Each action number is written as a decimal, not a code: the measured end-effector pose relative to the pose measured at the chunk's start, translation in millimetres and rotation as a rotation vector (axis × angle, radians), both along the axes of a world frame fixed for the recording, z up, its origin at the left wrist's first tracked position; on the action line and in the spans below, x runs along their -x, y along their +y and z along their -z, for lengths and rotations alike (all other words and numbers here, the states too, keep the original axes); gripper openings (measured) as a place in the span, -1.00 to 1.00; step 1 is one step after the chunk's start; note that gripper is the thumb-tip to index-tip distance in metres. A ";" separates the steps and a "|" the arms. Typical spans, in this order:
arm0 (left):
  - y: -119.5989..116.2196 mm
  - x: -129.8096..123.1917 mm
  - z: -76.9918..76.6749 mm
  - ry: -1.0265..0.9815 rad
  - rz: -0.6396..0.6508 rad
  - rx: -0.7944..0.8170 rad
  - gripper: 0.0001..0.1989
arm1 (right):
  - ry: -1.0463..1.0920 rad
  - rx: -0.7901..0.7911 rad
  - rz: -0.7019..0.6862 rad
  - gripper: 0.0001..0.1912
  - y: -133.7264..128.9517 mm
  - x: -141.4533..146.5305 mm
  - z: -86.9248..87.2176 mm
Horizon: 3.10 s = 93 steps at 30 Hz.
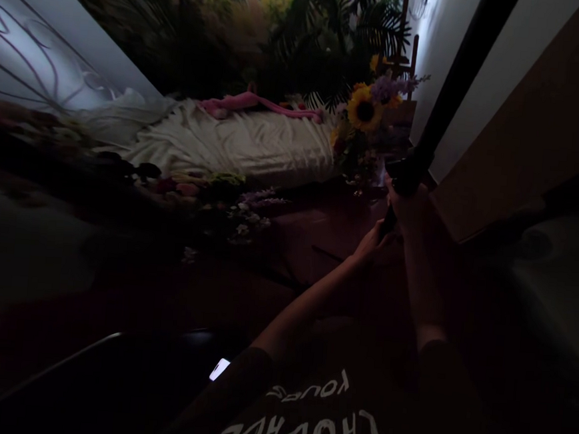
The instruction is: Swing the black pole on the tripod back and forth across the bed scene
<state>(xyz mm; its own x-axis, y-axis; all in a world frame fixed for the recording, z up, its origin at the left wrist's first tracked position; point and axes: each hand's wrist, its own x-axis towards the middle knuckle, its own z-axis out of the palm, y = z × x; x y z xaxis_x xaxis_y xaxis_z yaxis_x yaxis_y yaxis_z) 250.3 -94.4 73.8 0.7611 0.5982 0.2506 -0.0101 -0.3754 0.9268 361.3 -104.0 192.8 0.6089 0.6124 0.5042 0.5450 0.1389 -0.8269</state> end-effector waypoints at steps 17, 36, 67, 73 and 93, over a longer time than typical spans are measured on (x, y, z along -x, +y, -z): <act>-4.5 -0.2 4.5 0.029 -0.089 -0.032 -0.60 | -0.206 0.155 0.169 -0.68 -93.2 29.2 40.2; -7.3 1.2 0.1 0.009 -0.116 -0.041 -0.63 | -0.551 0.413 0.343 -0.48 -122.7 30.0 131.2; -5.6 4.0 -1.4 0.065 -0.090 -0.046 -0.63 | -0.208 0.558 0.085 -0.41 -135.5 -4.5 83.7; -4.2 4.2 0.5 0.060 -0.078 -0.044 -0.63 | -0.249 0.459 0.086 -0.56 -141.1 5.3 90.6; -3.5 4.9 1.4 0.085 -0.060 -0.047 -0.62 | -0.181 0.508 0.263 -0.45 -122.1 16.3 128.2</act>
